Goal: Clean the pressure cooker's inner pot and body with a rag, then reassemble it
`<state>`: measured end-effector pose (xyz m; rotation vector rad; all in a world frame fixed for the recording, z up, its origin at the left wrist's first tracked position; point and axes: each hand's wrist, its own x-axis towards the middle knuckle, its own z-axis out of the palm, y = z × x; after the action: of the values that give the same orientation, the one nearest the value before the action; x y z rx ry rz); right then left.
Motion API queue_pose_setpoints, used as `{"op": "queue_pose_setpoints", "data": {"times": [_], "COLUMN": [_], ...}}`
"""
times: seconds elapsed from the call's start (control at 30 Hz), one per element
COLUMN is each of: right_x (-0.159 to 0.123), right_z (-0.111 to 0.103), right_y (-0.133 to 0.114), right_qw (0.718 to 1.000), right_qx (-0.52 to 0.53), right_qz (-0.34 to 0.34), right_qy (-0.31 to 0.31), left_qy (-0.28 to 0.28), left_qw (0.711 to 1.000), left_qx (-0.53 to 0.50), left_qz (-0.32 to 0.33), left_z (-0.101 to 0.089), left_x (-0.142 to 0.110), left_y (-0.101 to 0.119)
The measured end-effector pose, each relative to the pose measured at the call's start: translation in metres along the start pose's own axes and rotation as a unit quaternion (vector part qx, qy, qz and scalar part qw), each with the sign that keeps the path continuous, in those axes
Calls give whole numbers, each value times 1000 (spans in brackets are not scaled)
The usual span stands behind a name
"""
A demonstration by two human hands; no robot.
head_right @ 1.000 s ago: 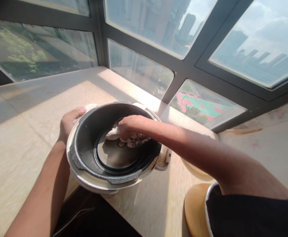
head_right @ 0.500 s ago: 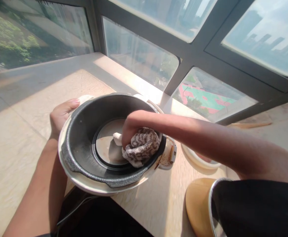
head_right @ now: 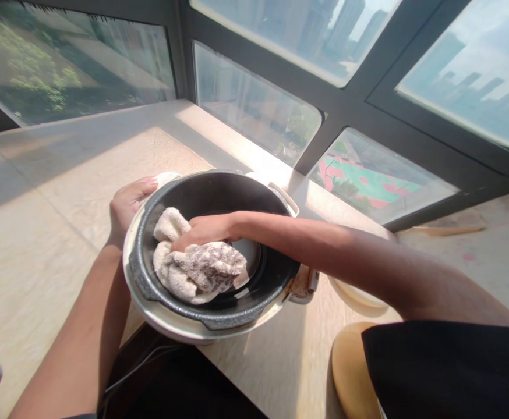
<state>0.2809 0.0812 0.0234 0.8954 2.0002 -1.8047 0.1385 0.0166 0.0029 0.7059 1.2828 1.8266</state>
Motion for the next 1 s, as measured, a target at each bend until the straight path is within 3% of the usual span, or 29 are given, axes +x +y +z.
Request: {"op": "queue_pose_setpoints", "data": {"times": [0.23,0.37,0.5,0.77,0.9,1.0], "right_x": [-13,-48,-94,-170,-186,-190], "right_z": [-19,-29,-30,5,30,48], "right_y": [9,12,14,44,66,77], "right_qw": [969,917,859,759,696,666], "right_qx": [13,88,190,260,300,302], "right_qz": [-77,-125,-201,-226,-227,-231], "right_qy": [236,369,431,552,611,642], "left_qy": [-45,-36,-49,-54,-39,-36], "left_qw": [998,998,998,998,999,999], "left_qx": [13,14,22,-4,-26,-29], "left_qz": [36,43,41,45,16,3], "left_z": [-4,-5,-7,-6,-4,-5], "left_x": [13,15,17,17,16,15], "left_y": [-13,-14,-15,-16,-15,-15]}}
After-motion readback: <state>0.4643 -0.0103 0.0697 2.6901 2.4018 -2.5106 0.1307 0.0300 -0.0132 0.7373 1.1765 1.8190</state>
